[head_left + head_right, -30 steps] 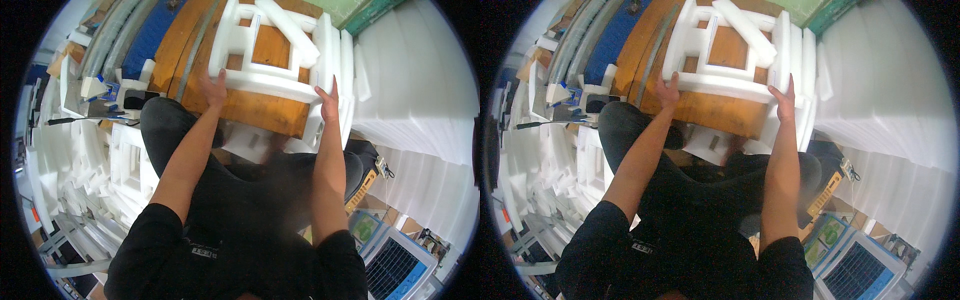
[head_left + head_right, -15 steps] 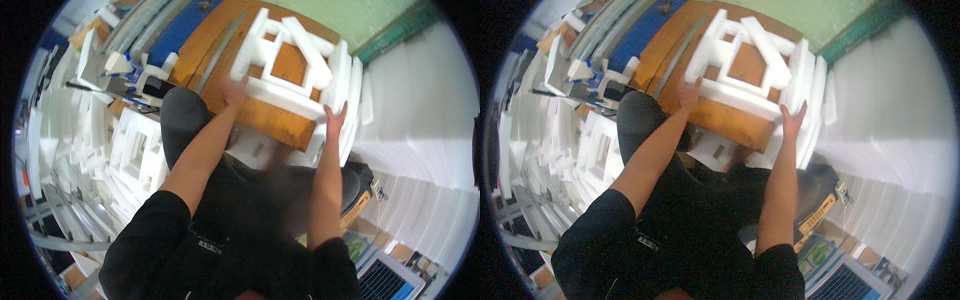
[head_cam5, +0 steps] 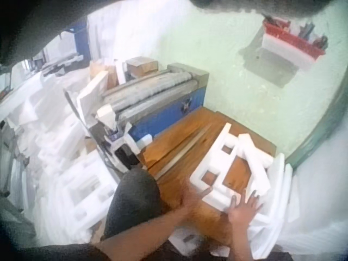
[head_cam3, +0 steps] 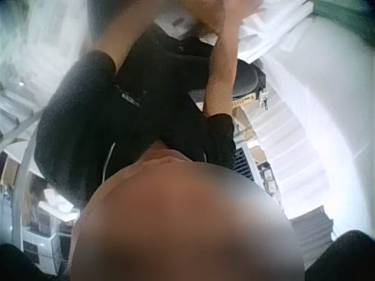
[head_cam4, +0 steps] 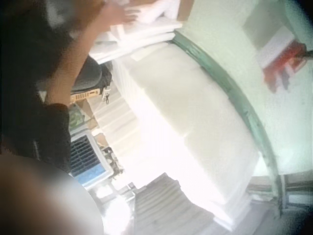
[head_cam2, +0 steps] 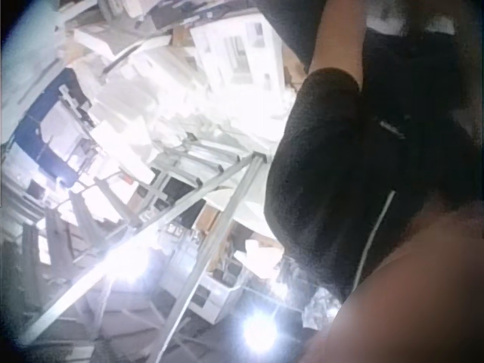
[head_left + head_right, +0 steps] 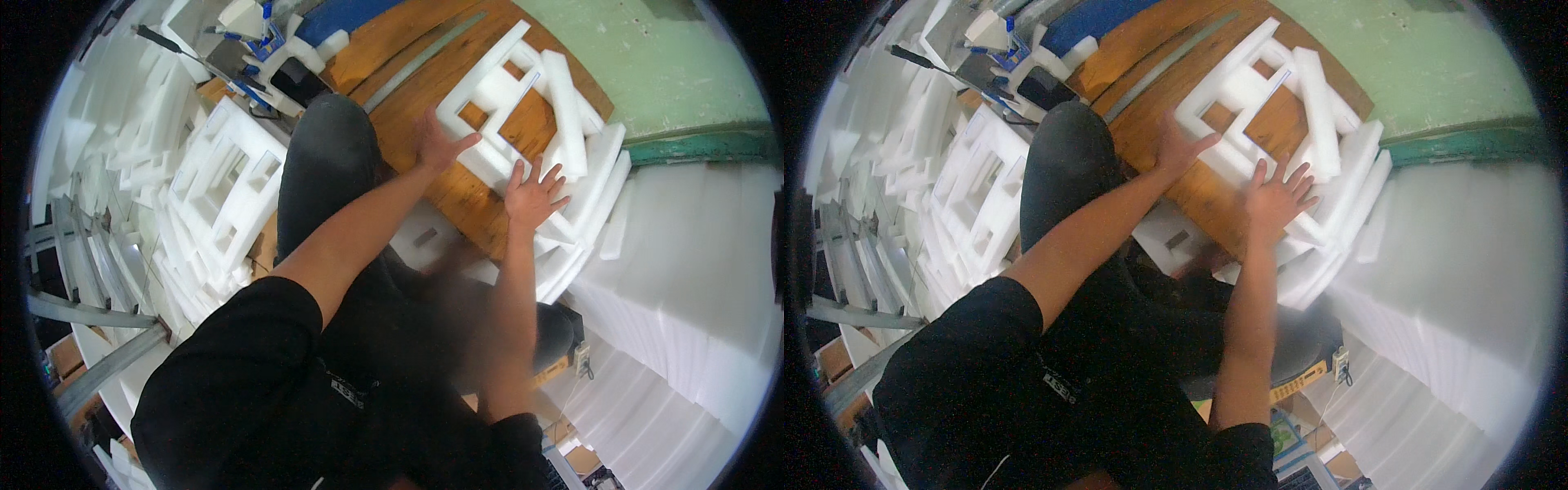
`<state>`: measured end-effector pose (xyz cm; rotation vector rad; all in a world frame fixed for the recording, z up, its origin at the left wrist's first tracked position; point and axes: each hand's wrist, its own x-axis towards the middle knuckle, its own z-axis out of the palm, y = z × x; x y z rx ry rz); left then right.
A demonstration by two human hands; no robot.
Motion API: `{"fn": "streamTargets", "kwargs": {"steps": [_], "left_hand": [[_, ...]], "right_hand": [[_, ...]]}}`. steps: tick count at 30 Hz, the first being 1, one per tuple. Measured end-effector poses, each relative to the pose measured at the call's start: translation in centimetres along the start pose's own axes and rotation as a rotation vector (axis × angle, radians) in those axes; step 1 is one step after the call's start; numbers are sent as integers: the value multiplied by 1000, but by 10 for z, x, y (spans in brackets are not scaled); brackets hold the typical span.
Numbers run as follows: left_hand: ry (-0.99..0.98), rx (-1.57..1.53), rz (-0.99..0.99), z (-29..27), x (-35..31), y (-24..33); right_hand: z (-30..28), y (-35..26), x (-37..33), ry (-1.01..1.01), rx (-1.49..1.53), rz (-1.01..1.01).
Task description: The person assembles white styrofoam pieces into a structured frame on a wooden board. They pick up individual pieces, align them, and press them together to form a larger unit.
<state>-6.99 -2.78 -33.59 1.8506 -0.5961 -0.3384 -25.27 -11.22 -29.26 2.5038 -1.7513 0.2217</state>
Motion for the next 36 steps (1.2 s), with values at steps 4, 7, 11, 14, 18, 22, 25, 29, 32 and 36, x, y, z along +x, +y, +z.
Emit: {"fn": "streamTargets", "kwargs": {"steps": [4,7,11,14,18,22,25,29,32,36], "left_hand": [[-13,-15,-70,2,-4,-2],[12,13,-2,7,4,-6],[31,66,33,6,10,-9],[-73,-158,3,1,16,-7],[-52,80,-18,-17,-9,12],[-43,78,44,-16,-69,24],[-163,-146,-26,-29,-101,39],[-346,-327,-217,-33,-86,14],[-346,-392,-286,-60,-64,15],[-378,-613,-471,-86,-66,47]], "right_hand": [[9,1,0,64,-9,-37],[6,0,3,74,16,-28],[0,-2,6,-39,66,-4],[-8,2,17,-175,99,21],[-32,0,25,-290,230,-10],[-49,-24,41,-439,452,-150],[-23,-44,50,-353,536,-158],[0,-77,59,-472,631,-67],[-54,-129,41,-541,417,-194],[-89,-118,39,-443,367,-180]]}}
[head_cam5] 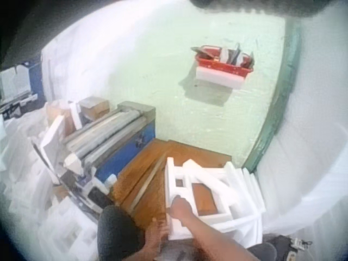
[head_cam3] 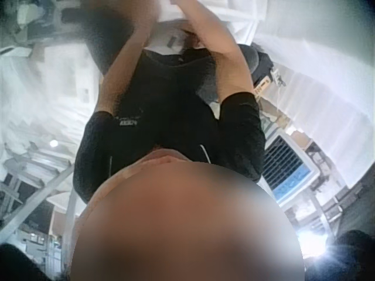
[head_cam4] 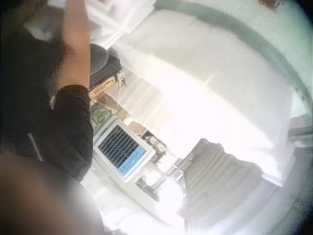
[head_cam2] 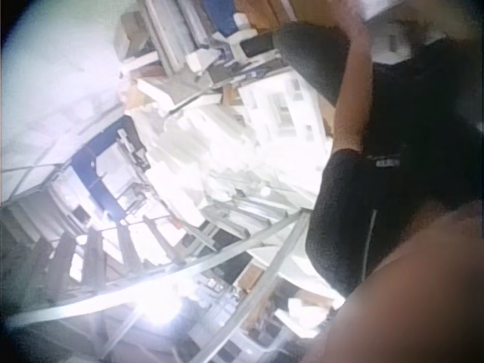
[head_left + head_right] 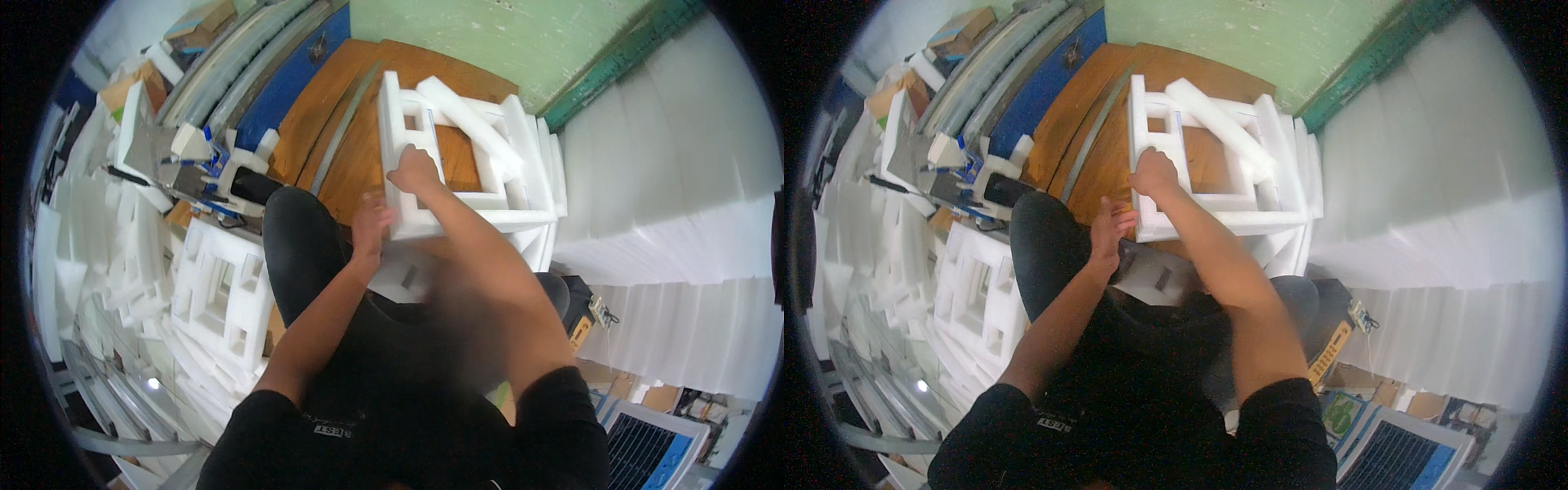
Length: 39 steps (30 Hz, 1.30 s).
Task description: The person assembles white styrofoam pieces into a structured frame on a wooden board. They pick up individual pieces, align them, and press them together to form a larger unit.
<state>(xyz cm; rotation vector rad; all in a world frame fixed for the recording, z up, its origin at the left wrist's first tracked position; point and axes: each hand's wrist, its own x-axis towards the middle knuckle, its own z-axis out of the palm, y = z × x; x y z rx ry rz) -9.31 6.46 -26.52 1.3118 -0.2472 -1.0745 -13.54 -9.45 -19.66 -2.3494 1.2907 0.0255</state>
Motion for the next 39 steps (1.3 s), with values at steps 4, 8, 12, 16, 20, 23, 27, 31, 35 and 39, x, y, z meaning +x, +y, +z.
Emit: {"fn": "streamTargets", "kwargs": {"steps": [4,8,12,16,20,23,27,31,35,39], "left_hand": [[40,-164,-142,-33,-16,45],[-65,-436,-220,-58,0,86],[-332,-614,-138,-73,18,124],[-649,-602,8,-78,-8,164],[-576,-406,21,-106,0,185],[-355,-171,-2,-108,3,188],[-200,67,-19,-70,2,151],[-184,-291,-82,-15,21,85],[-65,-289,132,18,98,-60],[171,-460,-39,54,111,-129]], "right_hand": [[-74,-23,-54,56,36,-149],[-134,-14,-127,79,0,-307],[-162,8,-193,-46,59,-464],[-169,32,-232,-87,89,-487],[-174,64,-234,-36,-135,-572],[-180,98,-216,102,-405,-719],[-192,161,-174,337,-716,-719],[-184,187,-146,670,-595,-360],[-142,199,-115,913,-90,-229],[-59,228,-96,920,140,-110]]}}
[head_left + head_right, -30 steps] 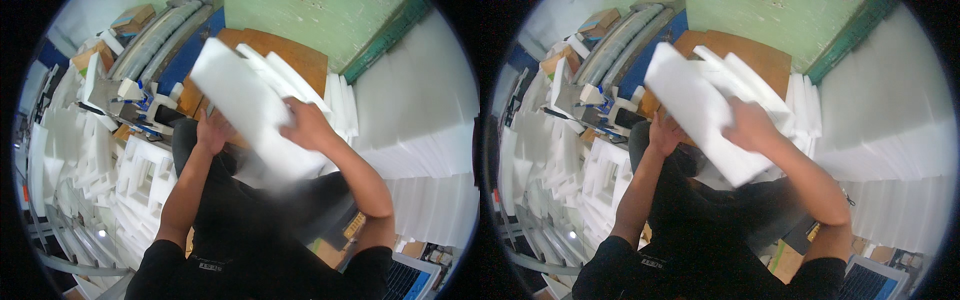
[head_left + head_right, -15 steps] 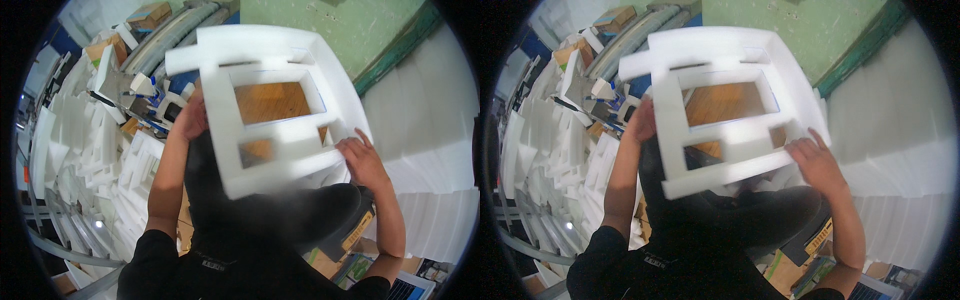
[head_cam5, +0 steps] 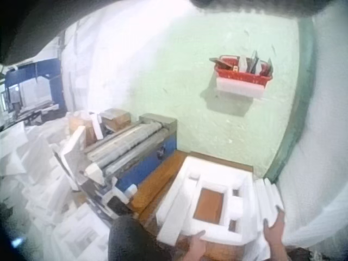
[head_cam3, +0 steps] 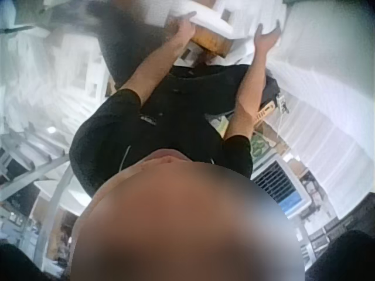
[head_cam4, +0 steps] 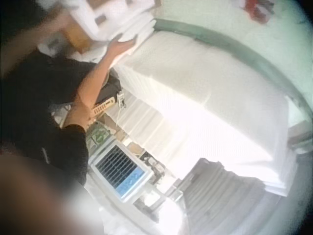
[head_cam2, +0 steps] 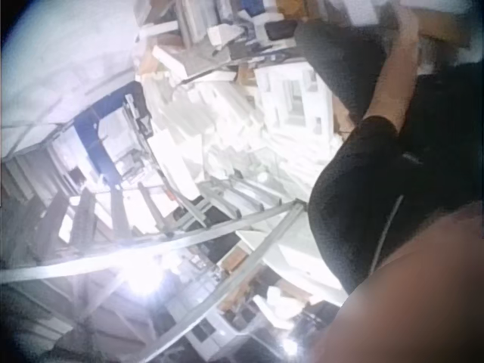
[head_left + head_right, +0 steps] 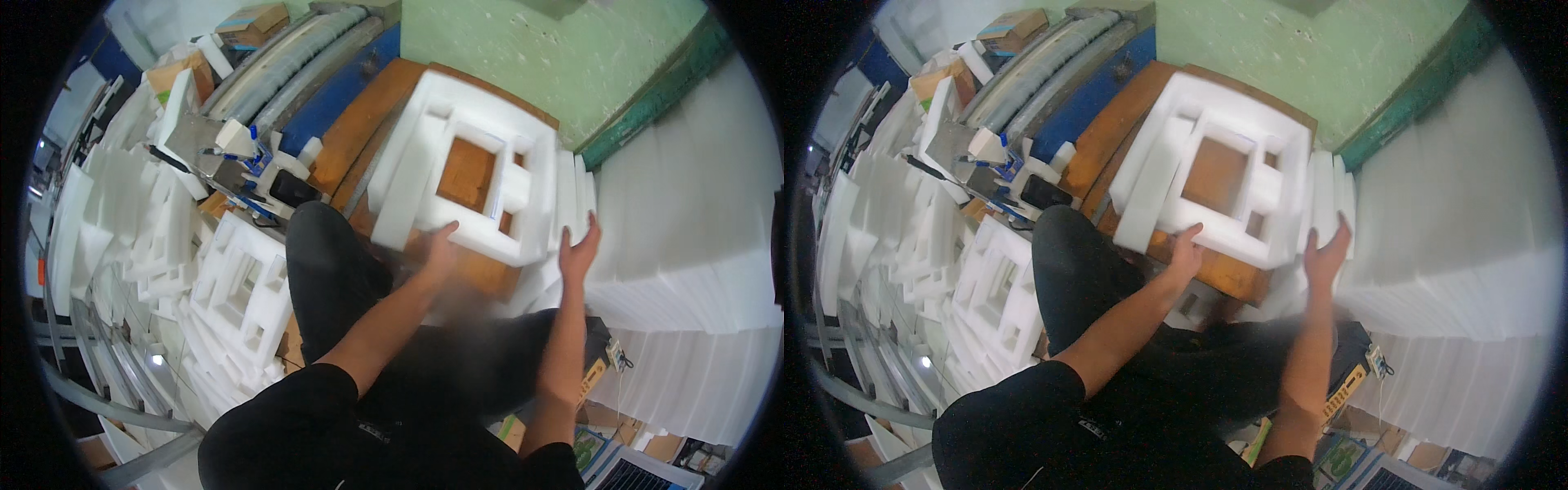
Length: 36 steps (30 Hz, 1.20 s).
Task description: The person assembles white styrofoam pieces into a structured frame on a wooden board. They pick up individual pieces, align them, and press them together to form a larger unit.
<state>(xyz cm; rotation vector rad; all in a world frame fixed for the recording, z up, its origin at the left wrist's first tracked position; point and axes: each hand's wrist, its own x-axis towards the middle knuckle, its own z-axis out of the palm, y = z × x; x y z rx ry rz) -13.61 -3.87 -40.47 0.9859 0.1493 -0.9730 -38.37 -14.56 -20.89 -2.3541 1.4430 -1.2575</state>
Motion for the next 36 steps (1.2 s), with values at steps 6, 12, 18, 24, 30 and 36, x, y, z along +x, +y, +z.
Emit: {"fn": "streamTargets", "kwargs": {"steps": [6,12,18,24,30,36], "left_hand": [[-424,676,-371,-11,-100,7],[-259,1801,823,0,-149,98],[-140,1859,643,-7,-117,102],[-452,1185,673,26,-150,124],[-751,672,228,77,-145,137],[-1076,1010,234,114,-95,171]], "right_hand": [[5,15,-14,-231,78,293],[17,-6,-5,-303,203,202],[22,-23,1,-416,315,169],[21,-35,-4,-582,456,205],[26,-69,-12,-897,1114,429],[39,-55,-2,-554,937,385]]}}
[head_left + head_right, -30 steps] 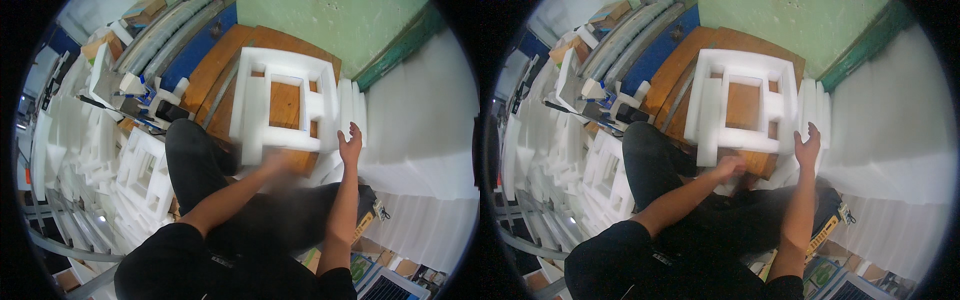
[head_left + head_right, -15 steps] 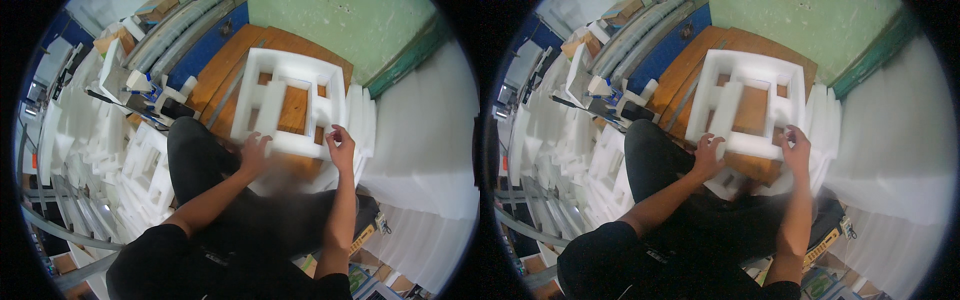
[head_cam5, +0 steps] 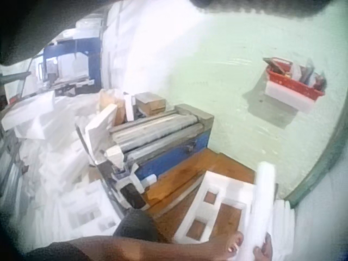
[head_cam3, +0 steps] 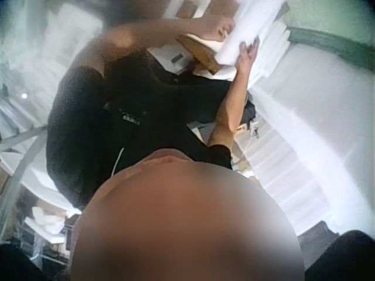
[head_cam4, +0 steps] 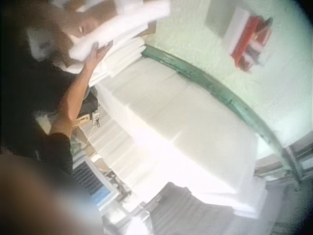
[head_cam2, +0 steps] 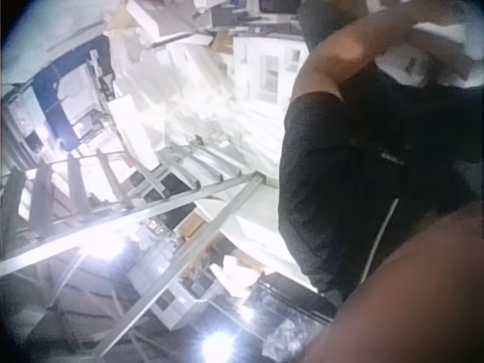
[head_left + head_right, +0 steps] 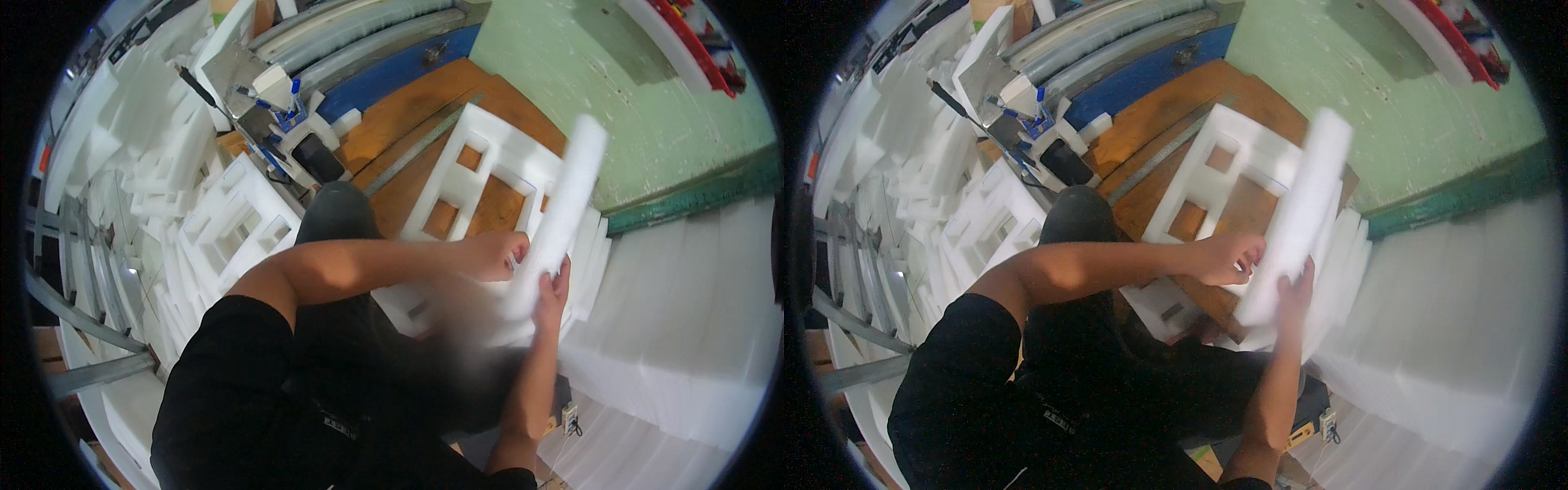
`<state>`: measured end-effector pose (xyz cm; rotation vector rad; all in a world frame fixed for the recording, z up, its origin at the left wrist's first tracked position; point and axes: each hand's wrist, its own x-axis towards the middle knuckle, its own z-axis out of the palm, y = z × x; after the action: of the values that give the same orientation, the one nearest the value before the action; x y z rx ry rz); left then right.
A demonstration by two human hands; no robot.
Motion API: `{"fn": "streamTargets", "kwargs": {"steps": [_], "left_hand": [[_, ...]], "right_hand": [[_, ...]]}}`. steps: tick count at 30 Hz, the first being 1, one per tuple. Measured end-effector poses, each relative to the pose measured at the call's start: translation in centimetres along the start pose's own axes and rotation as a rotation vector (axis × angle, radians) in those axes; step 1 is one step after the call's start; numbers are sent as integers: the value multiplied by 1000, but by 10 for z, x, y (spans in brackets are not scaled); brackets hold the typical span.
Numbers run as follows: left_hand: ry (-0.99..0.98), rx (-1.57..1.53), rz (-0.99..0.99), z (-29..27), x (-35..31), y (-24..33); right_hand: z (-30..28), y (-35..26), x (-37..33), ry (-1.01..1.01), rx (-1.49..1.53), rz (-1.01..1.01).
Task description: The person assembles white styrofoam pieces into a structured frame on a wooden board. They pick up individual pieces, align them, and press them together to form a larger unit.
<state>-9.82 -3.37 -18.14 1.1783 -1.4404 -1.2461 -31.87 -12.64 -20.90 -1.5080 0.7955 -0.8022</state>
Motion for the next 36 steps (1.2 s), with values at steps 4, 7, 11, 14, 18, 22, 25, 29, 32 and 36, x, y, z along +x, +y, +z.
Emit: {"fn": "streamTargets", "kwargs": {"steps": [4,7,11,14,18,22,25,29,32,36], "left_hand": [[-139,619,114,-34,26,-17],[-205,716,-157,-49,30,-26],[-558,858,-260,-48,23,-52],[-635,755,-78,-18,32,-96],[-629,779,-109,-9,49,-96],[-625,806,-104,-14,64,-102],[-600,758,-174,-36,57,-87],[-520,763,-150,-48,42,-78],[-432,730,-142,-47,35,-75],[-447,751,-92,-53,32,-72]], "right_hand": [[-16,28,9,93,-307,30],[-22,39,15,230,-537,44],[-2,0,51,97,-622,-67],[52,-38,109,-148,-649,-244],[174,-100,182,-461,-746,-299],[252,-104,250,-578,-842,-618],[290,-104,277,-607,-879,-737],[314,-110,280,-621,-1089,-727],[320,-112,274,-639,-1143,-737],[343,-117,288,-651,-1116,-763]]}}
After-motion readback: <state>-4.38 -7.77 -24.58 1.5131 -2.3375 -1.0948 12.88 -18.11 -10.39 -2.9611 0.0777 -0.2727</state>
